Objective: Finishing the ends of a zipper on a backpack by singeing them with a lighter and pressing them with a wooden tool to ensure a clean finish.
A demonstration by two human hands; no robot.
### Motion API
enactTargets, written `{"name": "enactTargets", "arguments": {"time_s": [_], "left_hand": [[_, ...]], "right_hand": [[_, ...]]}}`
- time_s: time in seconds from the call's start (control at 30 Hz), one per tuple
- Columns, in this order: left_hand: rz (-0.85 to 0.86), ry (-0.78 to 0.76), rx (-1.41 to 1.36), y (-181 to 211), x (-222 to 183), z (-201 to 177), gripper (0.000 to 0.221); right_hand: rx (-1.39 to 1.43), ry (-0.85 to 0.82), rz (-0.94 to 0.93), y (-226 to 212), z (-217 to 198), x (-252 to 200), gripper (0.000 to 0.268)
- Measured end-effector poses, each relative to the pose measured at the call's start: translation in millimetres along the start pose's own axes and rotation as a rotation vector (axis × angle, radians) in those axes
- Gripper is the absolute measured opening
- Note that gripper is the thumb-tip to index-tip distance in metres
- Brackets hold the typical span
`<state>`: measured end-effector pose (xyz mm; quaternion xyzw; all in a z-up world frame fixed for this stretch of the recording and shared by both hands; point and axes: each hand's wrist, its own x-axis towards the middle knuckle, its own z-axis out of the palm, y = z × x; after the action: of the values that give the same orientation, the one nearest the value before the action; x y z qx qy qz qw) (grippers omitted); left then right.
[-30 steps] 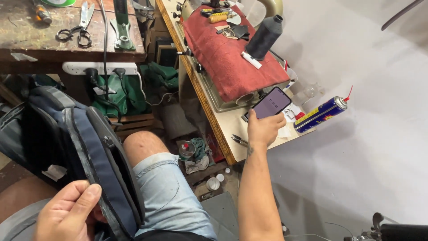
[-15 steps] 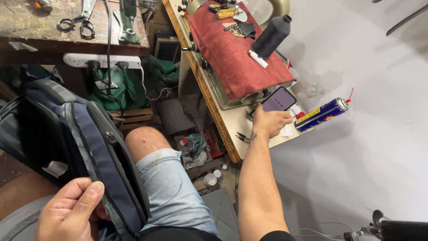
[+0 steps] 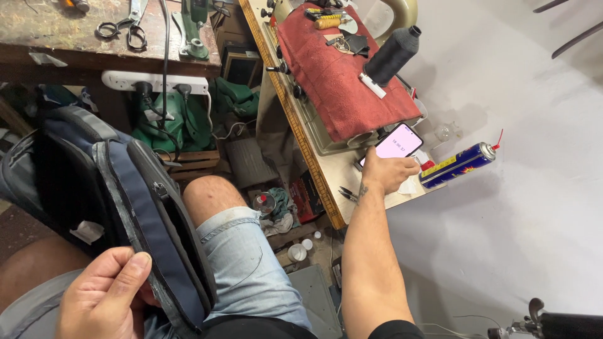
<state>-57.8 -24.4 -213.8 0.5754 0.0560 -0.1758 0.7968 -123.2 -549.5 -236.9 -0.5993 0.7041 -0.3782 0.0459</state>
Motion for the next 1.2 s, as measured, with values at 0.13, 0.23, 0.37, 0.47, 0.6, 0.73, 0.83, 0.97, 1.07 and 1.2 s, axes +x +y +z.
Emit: {"name": "enactTargets", "arguments": {"time_s": [0.13,0.23,0.37,0.47,0.6,0.73,0.83,0.97,1.07,1.2], "left_hand": [[0.015,-0.008,0.003,-12,8,-5,0.019],[0.021,-0.049,-0.010,-19,14,-10,0.018],[-0.019,-0.150,-0.039,-10,15,3,0.018],[-0.087,-0.220,0.068,6,15,25,0.022],[-0.016,-0.247,0.016,10,13,30,0.022],[-0.057,-0.290,0.009,25,10,26,0.026],[-0.072,-0.302,0.027,29,7,26,0.027],[-0.125,-0.327,-0.039,25,10,27,0.023],[-0.157,-0.336,-0.081,16,13,26,0.024],[-0.144,-0.321,-0.015,20,9,32,0.025]], "right_hand": [[0.050,0.028,-0.050,7,-10,-2,0.098],[0.287,-0.041,-0.114,5,-40,-25,0.079],[0.967,-0.688,0.238,-14,-95,-121,0.040],[1.089,-1.338,0.218,13,-129,-207,0.038],[0.652,-1.599,0.273,51,-141,-260,0.047],[0.725,-1.784,0.453,119,-124,-260,0.072],[0.670,-1.991,0.428,136,-131,-244,0.061],[0.527,-2.146,0.060,82,-188,-233,0.018],[0.766,-1.703,-0.321,45,-208,-225,0.013],[0.908,-1.530,-0.296,-7,-237,-236,0.054]]}}
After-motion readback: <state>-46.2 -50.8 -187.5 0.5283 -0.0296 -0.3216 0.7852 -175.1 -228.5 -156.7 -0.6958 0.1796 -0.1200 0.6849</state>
